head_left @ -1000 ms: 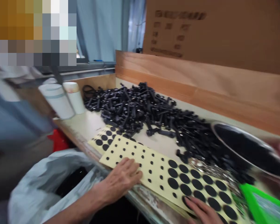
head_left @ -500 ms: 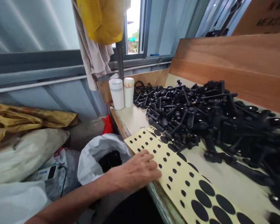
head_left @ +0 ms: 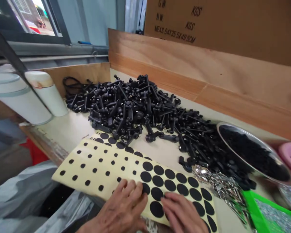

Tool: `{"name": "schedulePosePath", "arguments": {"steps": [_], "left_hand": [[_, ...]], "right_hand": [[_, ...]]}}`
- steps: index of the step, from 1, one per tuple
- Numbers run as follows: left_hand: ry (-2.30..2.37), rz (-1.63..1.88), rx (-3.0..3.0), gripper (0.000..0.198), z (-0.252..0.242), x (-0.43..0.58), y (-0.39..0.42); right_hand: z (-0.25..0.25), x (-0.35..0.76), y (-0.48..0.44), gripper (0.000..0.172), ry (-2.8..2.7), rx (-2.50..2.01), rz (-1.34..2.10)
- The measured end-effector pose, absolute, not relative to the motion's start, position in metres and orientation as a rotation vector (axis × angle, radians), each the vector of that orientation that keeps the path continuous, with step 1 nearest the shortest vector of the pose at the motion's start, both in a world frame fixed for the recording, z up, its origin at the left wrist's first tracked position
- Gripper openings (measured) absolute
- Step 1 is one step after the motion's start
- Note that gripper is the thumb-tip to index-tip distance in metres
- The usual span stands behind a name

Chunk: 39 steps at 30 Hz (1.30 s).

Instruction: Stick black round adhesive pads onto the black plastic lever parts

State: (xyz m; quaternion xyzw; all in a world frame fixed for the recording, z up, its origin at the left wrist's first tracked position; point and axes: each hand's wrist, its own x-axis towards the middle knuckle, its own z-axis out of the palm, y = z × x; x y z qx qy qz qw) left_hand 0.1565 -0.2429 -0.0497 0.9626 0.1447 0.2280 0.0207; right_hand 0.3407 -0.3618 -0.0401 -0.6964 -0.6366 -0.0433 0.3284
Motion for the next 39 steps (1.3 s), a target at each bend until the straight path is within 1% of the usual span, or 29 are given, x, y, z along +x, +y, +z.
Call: {"name": "schedulePosePath", "arguments": {"steps": [2, 5, 7, 10, 12, 14, 16, 20, 22, 26, 29, 32, 35, 39], "left_hand": [[0.423, 0.791, 2.976, 0.048, -0.049, 0.159, -0.246], [0.38, 0.888, 2.909, 0.049, -0.046, 0.165, -0.244], [0.455, 0.763, 2.846, 0.05, -0.042, 0.172, -0.237], [0.607, 0.563, 2.806, 0.062, -0.037, 0.182, -0.225], [0.627, 0.522, 2.831, 0.067, -0.037, 0.186, -0.22], [0.616, 0.511, 2.856, 0.067, -0.039, 0.189, -0.217], [0.605, 0.479, 2.865, 0.066, -0.041, 0.189, -0.217], [0.606, 0.467, 2.861, 0.061, -0.041, 0.189, -0.217], [0.608, 0.465, 2.86, 0.061, -0.039, 0.189, -0.217], [0.613, 0.445, 2.864, 0.062, -0.039, 0.188, -0.216], [0.606, 0.457, 2.865, 0.061, -0.04, 0.188, -0.216], [0.607, 0.452, 2.85, 0.059, -0.04, 0.19, -0.215], [0.612, 0.412, 2.805, 0.05, -0.036, 0.19, -0.217], [0.626, 0.433, 2.661, 0.034, -0.027, 0.185, -0.216]], "right_hand": [[-0.033, 0.346, -0.344, 0.024, -1.624, -1.903, -0.015], [-0.03, 0.346, -0.314, 0.025, -1.616, -2.032, -0.075], [-0.034, 0.342, -0.303, 0.025, -1.621, -2.079, -0.136], [-0.043, 0.335, -0.301, 0.022, -1.615, -2.081, -0.185], [-0.047, 0.332, -0.303, 0.021, -1.597, -2.069, -0.179], [-0.047, 0.329, -0.304, 0.021, -1.56, -2.066, -0.137], [-0.045, 0.329, -0.301, 0.02, -1.503, -2.065, -0.049], [-0.039, 0.332, -0.294, 0.011, -1.39, -2.016, 0.215], [-0.038, 0.333, -0.294, 0.009, -1.338, -1.966, 0.287], [-0.042, 0.334, -0.297, 0.014, -1.27, -1.956, 0.191], [-0.044, 0.332, -0.297, 0.012, -1.333, -1.979, 0.157], [-0.042, 0.331, -0.295, 0.013, -1.373, -1.993, 0.147], [-0.039, 0.331, -0.295, 0.012, -1.397, -1.963, 0.19], [-0.035, 0.335, -0.298, 0.011, -1.384, -1.926, 0.355]]}}
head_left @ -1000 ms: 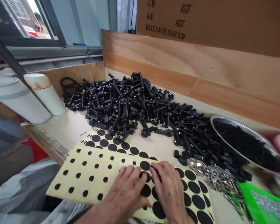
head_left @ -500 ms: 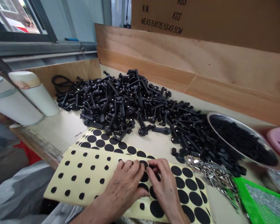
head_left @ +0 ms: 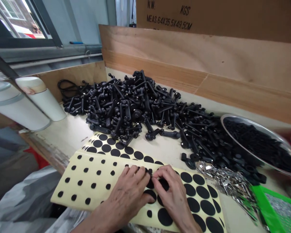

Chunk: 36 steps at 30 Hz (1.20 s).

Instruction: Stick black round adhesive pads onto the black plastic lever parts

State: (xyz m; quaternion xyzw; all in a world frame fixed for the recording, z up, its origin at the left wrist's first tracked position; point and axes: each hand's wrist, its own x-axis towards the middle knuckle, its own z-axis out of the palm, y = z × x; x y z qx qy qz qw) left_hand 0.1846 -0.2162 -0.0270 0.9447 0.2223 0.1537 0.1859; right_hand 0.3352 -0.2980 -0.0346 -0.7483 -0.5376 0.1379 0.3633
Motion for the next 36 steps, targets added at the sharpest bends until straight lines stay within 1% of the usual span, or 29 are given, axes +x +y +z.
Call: {"name": "schedulePosePath", "arguments": {"steps": [4, 7, 8, 11, 13, 14, 16, 17, 18, 21, 25, 27, 32, 35, 36], "left_hand": [[0.768, 0.441, 2.409, 0.027, -0.017, 0.181, -0.207], [0.786, 0.394, 2.27, 0.01, -0.01, 0.184, -0.199], [0.781, 0.392, 2.218, 0.01, -0.008, 0.186, -0.198], [0.79, 0.428, 2.017, 0.019, -0.004, 0.191, -0.196], [0.797, 0.459, 1.872, 0.021, -0.002, 0.194, -0.196], [0.798, 0.465, 1.797, 0.022, -0.001, 0.194, -0.195], [0.806, 0.461, 1.652, 0.023, 0.001, 0.196, -0.194], [0.811, 0.452, 1.593, 0.023, 0.003, 0.196, -0.193], [0.813, 0.444, 1.551, 0.022, 0.004, 0.197, -0.192], [0.776, 0.418, 1.527, 0.021, 0.007, 0.199, -0.19], [0.707, 0.404, 1.586, 0.02, 0.003, 0.202, -0.19], [0.699, 0.399, 1.629, 0.021, 0.0, 0.203, -0.19], [0.707, 0.432, 1.727, 0.031, 0.0, 0.212, -0.181], [0.841, 0.579, 1.934, 0.029, -0.001, 0.231, -0.164], [0.876, 0.628, 2.049, 0.035, -0.002, 0.241, -0.156]], "right_hand": [[-0.031, 0.341, -0.3, 0.012, -1.275, -1.823, 0.541], [-0.028, 0.344, -0.301, 0.013, -1.21, -1.71, 0.652], [-0.027, 0.344, -0.301, 0.014, -1.185, -1.688, 0.682], [-0.028, 0.345, -0.301, 0.016, -1.075, -1.656, 0.764], [-0.031, 0.345, -0.301, 0.017, -0.964, -1.643, 0.785], [-0.033, 0.346, -0.301, 0.02, -0.885, -1.638, 0.791], [-0.037, 0.349, -0.301, 0.038, -0.727, -1.621, 0.804], [-0.038, 0.35, -0.301, 0.043, -0.682, -1.607, 0.815], [-0.038, 0.352, -0.301, 0.043, -0.673, -1.592, 0.822], [-0.034, 0.354, -0.302, 0.021, -0.805, -1.582, 0.802], [-0.028, 0.352, -0.302, 0.022, -0.94, -1.631, 0.707], [-0.027, 0.349, -0.301, 0.022, -0.989, -1.637, 0.605], [-0.022, 0.332, -0.301, 0.018, -1.063, -1.573, 0.099], [-0.015, 0.326, -0.303, 0.015, -1.012, -1.5, -0.147], [-0.013, 0.326, -0.304, 0.015, -0.963, -1.483, -0.191]]}}
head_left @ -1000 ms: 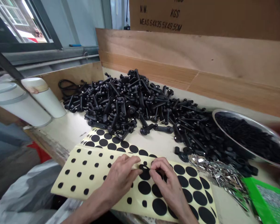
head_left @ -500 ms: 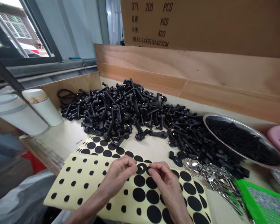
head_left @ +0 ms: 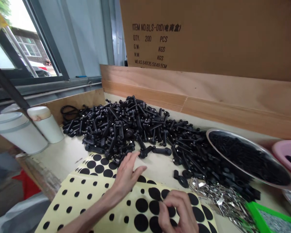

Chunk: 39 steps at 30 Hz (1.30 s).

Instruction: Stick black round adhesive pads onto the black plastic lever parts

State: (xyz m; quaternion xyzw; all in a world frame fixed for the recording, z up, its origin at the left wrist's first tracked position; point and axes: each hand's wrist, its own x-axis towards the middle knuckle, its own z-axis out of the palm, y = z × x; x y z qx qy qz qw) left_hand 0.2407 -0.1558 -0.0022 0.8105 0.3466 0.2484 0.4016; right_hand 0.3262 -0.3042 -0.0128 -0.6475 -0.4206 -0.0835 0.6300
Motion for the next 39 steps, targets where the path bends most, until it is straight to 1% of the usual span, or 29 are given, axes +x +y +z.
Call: {"name": "schedulePosePath", "arguments": {"steps": [1, 2, 4, 8, 10, 13, 15, 17, 18, 21, 23, 25, 26, 28, 29, 30, 31, 34, 39], "left_hand": [[0.889, 0.665, 2.159, 0.043, -0.004, 0.251, -0.147], [0.878, 0.677, 2.245, 0.045, -0.007, 0.261, -0.139], [0.837, 0.669, 2.301, 0.034, -0.01, 0.278, -0.124], [0.835, 0.718, 2.205, 0.015, 0.002, 0.281, -0.118], [0.815, 0.705, 1.96, 0.013, 0.012, 0.267, -0.131], [0.659, 0.479, 1.198, 0.02, 0.017, 0.244, -0.164], [0.576, 0.359, 0.801, 0.023, 0.013, 0.235, -0.189], [0.54, 0.331, 0.633, 0.028, 0.005, 0.229, -0.206], [0.537, 0.331, 0.635, 0.03, 0.002, 0.227, -0.212], [0.568, 0.321, 0.831, 0.031, -0.004, 0.218, -0.212], [0.579, 0.314, 0.902, 0.027, -0.004, 0.211, -0.206], [0.558, 0.324, 0.85, 0.022, -0.005, 0.206, -0.2], [0.544, 0.337, 0.802, 0.021, -0.006, 0.205, -0.198], [0.528, 0.361, 0.72, 0.022, -0.008, 0.205, -0.195], [0.526, 0.374, 0.696, 0.022, -0.009, 0.205, -0.195], [0.526, 0.387, 0.681, 0.021, -0.01, 0.206, -0.195], [0.528, 0.397, 0.672, 0.02, -0.011, 0.208, -0.195], [0.528, 0.421, 0.688, 0.019, -0.011, 0.212, -0.197], [0.562, 0.477, 0.699, 0.022, -0.011, 0.216, -0.201]], "right_hand": [[-0.012, 0.328, -0.305, 0.014, -0.904, -1.471, -0.204], [-0.012, 0.332, -0.306, 0.014, -0.835, -1.466, -0.18], [-0.015, 0.343, -0.307, 0.015, -0.681, -1.471, -0.03], [-0.023, 0.362, -0.307, 0.03, -0.408, -1.481, 0.369], [-0.022, 0.362, -0.304, 0.043, -0.348, -1.441, 0.48], [-0.014, 0.353, -0.298, 0.065, -0.376, -1.314, 0.569], [-0.011, 0.346, -0.295, 0.079, -0.418, -1.223, 0.65], [-0.012, 0.342, -0.295, 0.09, -0.477, -1.186, 0.718], [-0.014, 0.341, -0.296, 0.092, -0.521, -1.198, 0.737], [-0.02, 0.337, -0.301, 0.087, -0.696, -1.35, 0.731], [-0.022, 0.335, -0.303, 0.08, -0.794, -1.423, 0.701], [-0.021, 0.334, -0.305, 0.07, -0.758, -1.425, 0.647], [-0.021, 0.335, -0.306, 0.063, -0.682, -1.409, 0.614], [-0.019, 0.338, -0.307, 0.043, -0.488, -1.392, 0.552], [-0.018, 0.341, -0.308, 0.032, -0.426, -1.39, 0.561], [-0.018, 0.343, -0.308, 0.025, -0.395, -1.386, 0.599], [-0.018, 0.343, -0.308, 0.024, -0.39, -1.379, 0.663], [-0.019, 0.34, -0.308, 0.031, -0.425, -1.35, 0.865], [-0.018, 0.329, -0.305, 0.034, -0.388, -1.381, 0.964]]}}
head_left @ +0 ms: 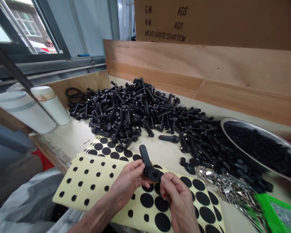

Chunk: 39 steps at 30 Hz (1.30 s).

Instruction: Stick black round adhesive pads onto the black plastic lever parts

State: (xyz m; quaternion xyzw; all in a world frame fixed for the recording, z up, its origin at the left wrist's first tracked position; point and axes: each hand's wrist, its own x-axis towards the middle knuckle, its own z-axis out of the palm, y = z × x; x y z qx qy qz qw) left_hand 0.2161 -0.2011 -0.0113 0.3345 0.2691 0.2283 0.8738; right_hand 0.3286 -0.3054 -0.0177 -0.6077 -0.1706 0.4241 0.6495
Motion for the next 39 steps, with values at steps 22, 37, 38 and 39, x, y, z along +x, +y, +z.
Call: {"name": "schedulePosePath", "arguments": {"steps": [22, 37, 38, 39], "left_hand": [[0.573, 0.532, 0.713, 0.023, -0.011, 0.219, -0.206], [0.58, 0.519, 0.711, 0.017, -0.011, 0.217, -0.206], [0.577, 0.519, 0.712, 0.017, -0.011, 0.216, -0.206], [0.571, 0.52, 0.714, 0.018, -0.012, 0.216, -0.206]], "right_hand": [[-0.029, 0.324, -0.3, 0.035, -0.357, -1.492, 0.949], [-0.028, 0.324, -0.298, 0.036, -0.348, -1.518, 0.954], [-0.028, 0.324, -0.298, 0.036, -0.352, -1.518, 0.953], [-0.028, 0.324, -0.298, 0.036, -0.352, -1.52, 0.951]]}}
